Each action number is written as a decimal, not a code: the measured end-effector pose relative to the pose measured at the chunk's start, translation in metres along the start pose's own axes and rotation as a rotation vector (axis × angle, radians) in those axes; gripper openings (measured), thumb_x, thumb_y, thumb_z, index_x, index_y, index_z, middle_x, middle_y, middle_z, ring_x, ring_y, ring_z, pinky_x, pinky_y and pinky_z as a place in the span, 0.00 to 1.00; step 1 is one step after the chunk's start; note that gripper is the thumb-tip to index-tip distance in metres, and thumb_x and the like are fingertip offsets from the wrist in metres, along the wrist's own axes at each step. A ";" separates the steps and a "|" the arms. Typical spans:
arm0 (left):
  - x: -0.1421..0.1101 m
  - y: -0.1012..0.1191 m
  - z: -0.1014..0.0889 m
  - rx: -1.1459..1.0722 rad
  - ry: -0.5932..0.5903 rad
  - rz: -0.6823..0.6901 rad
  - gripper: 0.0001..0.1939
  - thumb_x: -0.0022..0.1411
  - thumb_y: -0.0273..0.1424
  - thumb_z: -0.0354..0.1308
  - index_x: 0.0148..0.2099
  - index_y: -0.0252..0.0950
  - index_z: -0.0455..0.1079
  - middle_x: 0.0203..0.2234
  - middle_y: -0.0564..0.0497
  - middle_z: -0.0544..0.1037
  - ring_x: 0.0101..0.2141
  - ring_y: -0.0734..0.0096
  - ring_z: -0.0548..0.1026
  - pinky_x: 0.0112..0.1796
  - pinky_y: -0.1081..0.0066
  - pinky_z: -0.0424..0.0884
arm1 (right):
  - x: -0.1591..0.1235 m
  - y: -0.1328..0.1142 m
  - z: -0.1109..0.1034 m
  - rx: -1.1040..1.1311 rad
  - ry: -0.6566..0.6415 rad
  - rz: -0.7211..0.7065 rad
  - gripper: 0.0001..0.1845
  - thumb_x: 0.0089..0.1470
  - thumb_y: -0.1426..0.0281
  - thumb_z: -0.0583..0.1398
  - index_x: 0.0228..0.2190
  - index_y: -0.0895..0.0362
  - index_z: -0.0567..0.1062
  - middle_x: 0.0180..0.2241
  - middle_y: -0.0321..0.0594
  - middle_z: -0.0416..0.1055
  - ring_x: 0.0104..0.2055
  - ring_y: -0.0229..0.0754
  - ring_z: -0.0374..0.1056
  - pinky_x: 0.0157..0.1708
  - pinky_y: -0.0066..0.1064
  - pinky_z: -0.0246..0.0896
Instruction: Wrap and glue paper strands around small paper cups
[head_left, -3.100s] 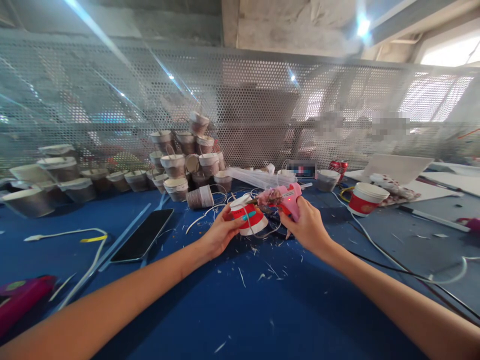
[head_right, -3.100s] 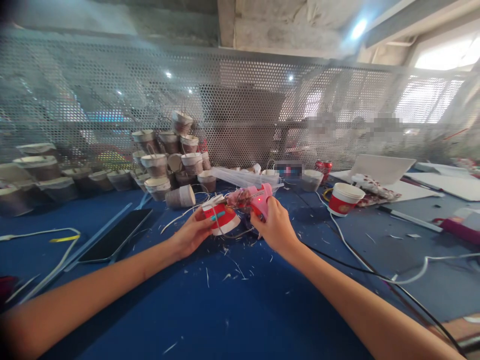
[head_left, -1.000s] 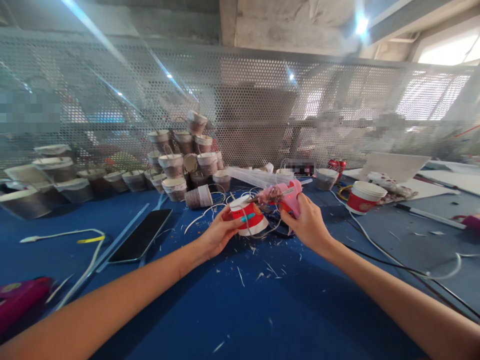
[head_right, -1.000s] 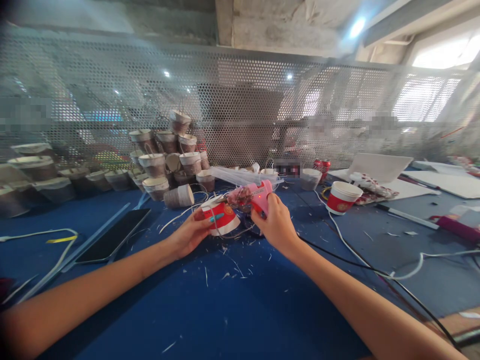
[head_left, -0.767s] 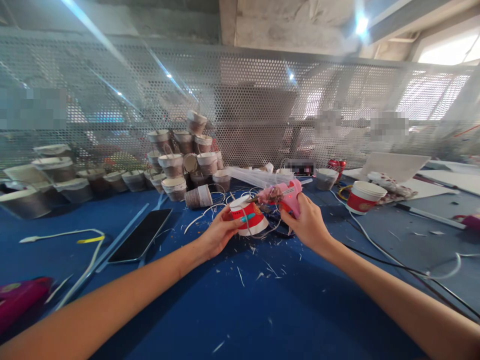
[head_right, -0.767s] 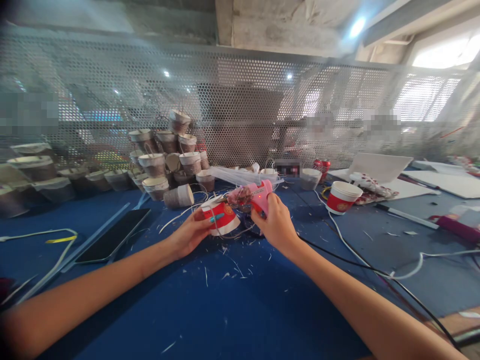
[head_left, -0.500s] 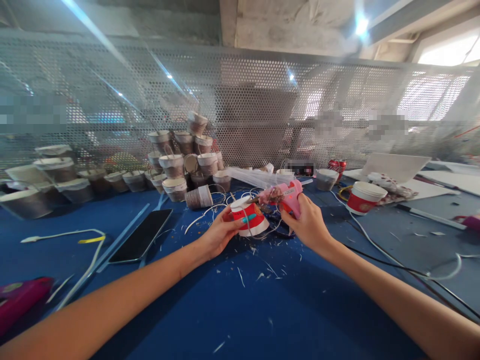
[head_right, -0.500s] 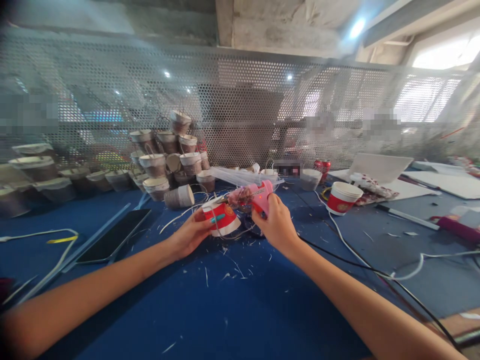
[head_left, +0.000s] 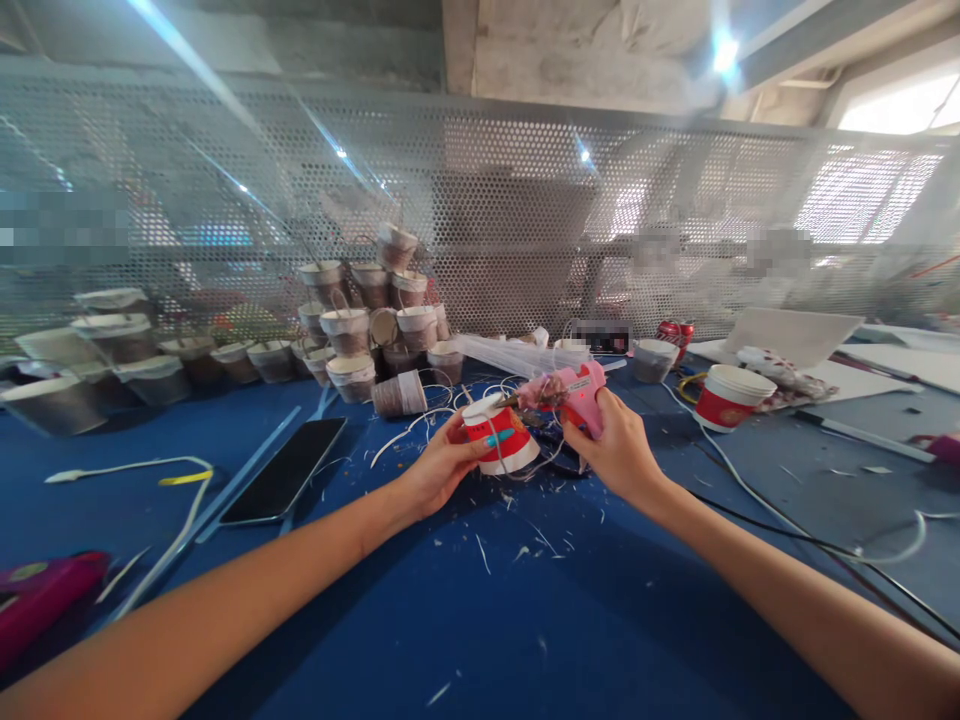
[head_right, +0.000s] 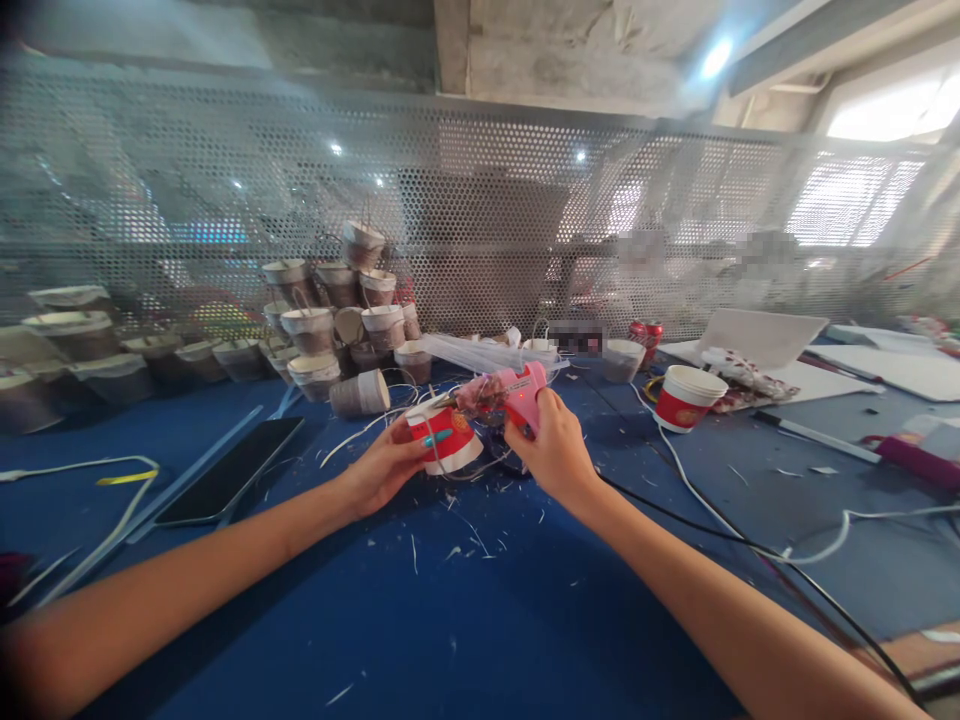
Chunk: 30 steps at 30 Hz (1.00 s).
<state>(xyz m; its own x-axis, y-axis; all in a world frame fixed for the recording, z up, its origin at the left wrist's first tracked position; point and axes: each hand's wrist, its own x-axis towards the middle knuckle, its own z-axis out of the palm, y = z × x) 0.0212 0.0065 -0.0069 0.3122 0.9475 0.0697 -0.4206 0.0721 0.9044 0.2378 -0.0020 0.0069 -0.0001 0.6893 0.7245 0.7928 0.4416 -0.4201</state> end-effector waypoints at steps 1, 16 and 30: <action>0.000 0.000 0.000 0.000 -0.002 0.002 0.25 0.42 0.23 0.66 0.45 0.35 0.67 0.40 0.46 0.76 0.42 0.61 0.73 0.46 0.63 0.65 | 0.000 0.000 0.000 0.002 0.004 -0.005 0.12 0.44 0.66 0.55 0.22 0.53 0.53 0.21 0.33 0.57 0.22 0.34 0.53 0.23 0.28 0.48; 0.000 0.001 0.001 0.002 -0.075 0.021 0.23 0.44 0.23 0.65 0.45 0.36 0.66 0.40 0.46 0.77 0.44 0.61 0.73 0.47 0.62 0.64 | -0.001 -0.003 0.000 0.022 0.001 -0.010 0.12 0.43 0.66 0.55 0.22 0.53 0.53 0.21 0.33 0.57 0.22 0.35 0.53 0.23 0.29 0.48; 0.000 -0.001 0.000 0.023 -0.062 0.022 0.23 0.45 0.23 0.65 0.45 0.36 0.66 0.41 0.45 0.76 0.44 0.59 0.73 0.47 0.60 0.64 | -0.001 -0.005 -0.002 0.009 0.029 -0.069 0.14 0.44 0.67 0.55 0.21 0.53 0.52 0.20 0.33 0.57 0.21 0.34 0.53 0.22 0.28 0.48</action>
<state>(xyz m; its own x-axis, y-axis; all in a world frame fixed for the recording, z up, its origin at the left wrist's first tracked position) 0.0212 0.0068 -0.0078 0.3559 0.9274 0.1148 -0.4085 0.0439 0.9117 0.2350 -0.0062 0.0097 -0.0367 0.6400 0.7675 0.7859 0.4929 -0.3734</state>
